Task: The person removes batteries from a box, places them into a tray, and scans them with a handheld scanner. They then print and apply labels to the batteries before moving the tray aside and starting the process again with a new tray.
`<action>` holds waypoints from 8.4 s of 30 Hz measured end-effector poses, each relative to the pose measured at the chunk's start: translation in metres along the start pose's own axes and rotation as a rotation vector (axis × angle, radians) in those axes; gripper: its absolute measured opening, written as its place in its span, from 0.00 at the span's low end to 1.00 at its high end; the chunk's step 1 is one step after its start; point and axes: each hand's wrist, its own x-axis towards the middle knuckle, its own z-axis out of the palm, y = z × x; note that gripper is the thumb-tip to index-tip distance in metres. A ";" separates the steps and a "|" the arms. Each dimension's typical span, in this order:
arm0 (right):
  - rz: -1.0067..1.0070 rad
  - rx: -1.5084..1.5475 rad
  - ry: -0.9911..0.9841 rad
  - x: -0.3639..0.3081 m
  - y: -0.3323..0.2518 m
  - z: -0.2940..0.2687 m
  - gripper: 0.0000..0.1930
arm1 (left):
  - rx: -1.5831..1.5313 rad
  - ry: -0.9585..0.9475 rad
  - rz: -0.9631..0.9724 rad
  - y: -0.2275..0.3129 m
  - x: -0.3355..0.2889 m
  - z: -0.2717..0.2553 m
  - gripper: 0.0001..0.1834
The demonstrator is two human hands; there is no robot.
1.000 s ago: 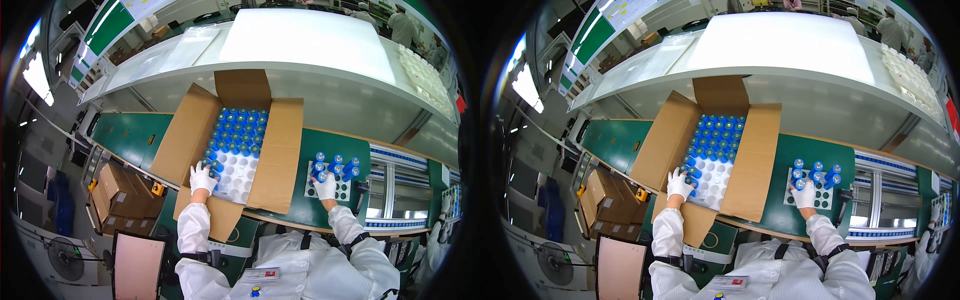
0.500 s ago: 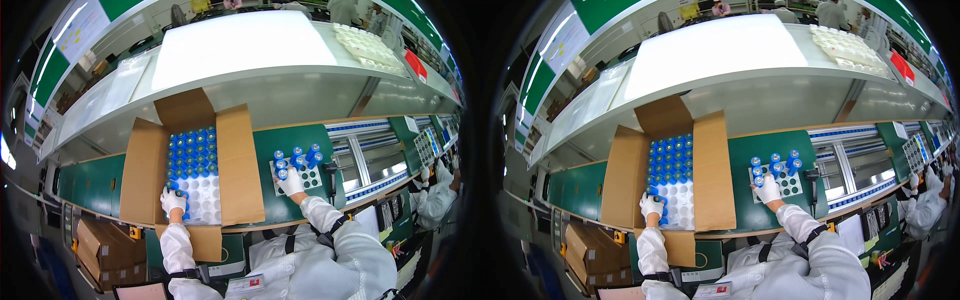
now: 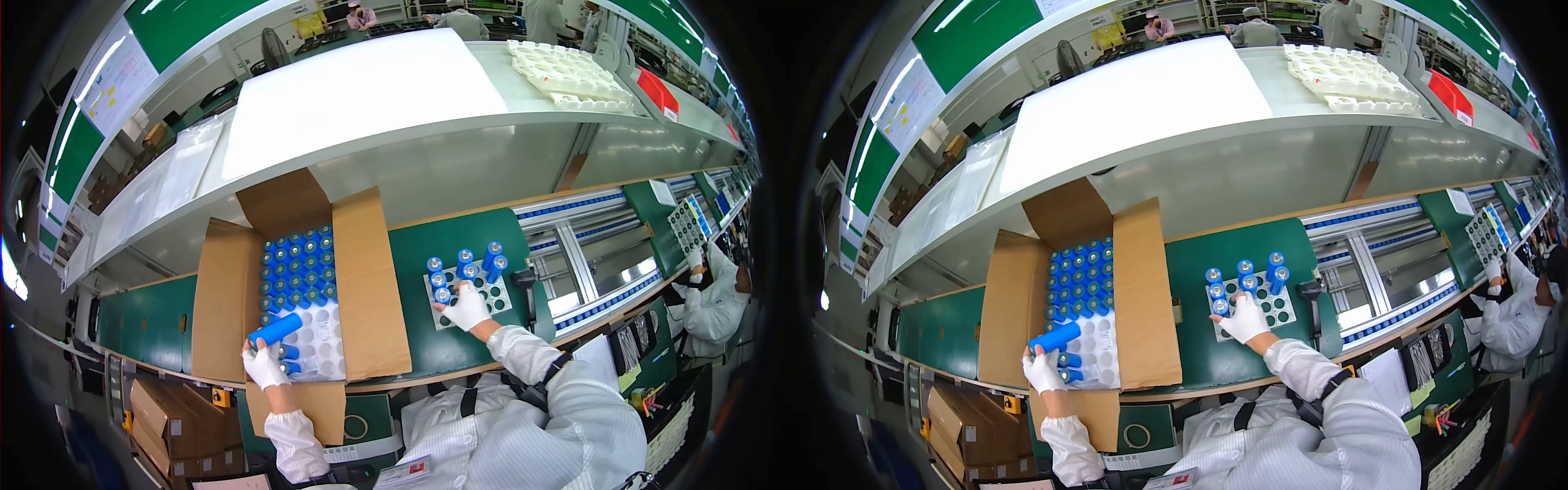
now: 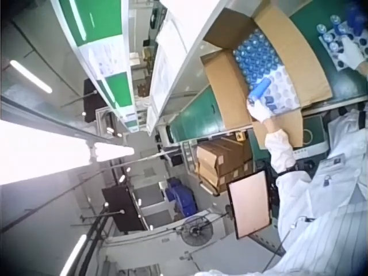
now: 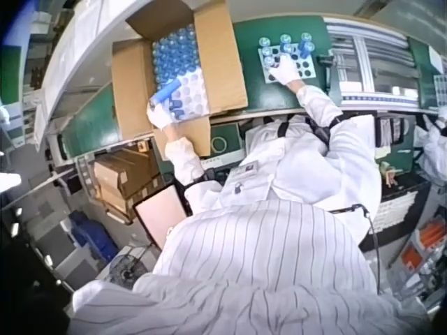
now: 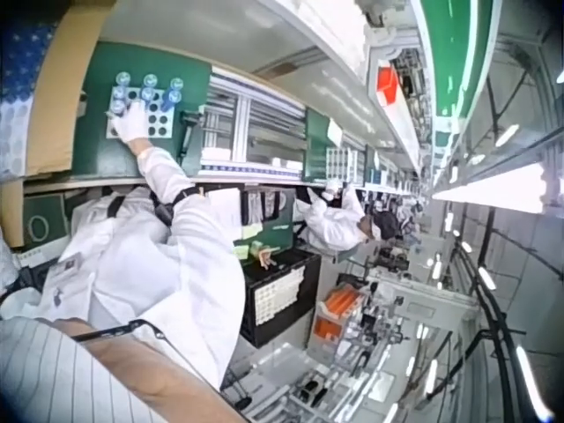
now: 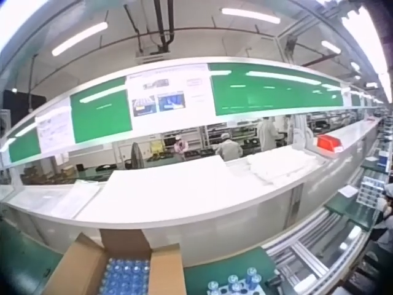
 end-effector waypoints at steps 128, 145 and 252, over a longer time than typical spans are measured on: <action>0.158 -0.205 0.129 0.013 0.108 -0.074 0.29 | 1.124 -0.050 -0.138 0.019 0.021 -0.071 0.19; 0.289 -0.324 -0.021 0.055 0.058 -0.114 0.27 | -0.428 -0.443 -0.425 0.011 -0.165 0.058 0.34; 0.079 -0.089 -0.100 -0.040 -0.014 0.008 0.23 | 1.476 -0.174 0.104 -0.047 0.132 -0.003 0.23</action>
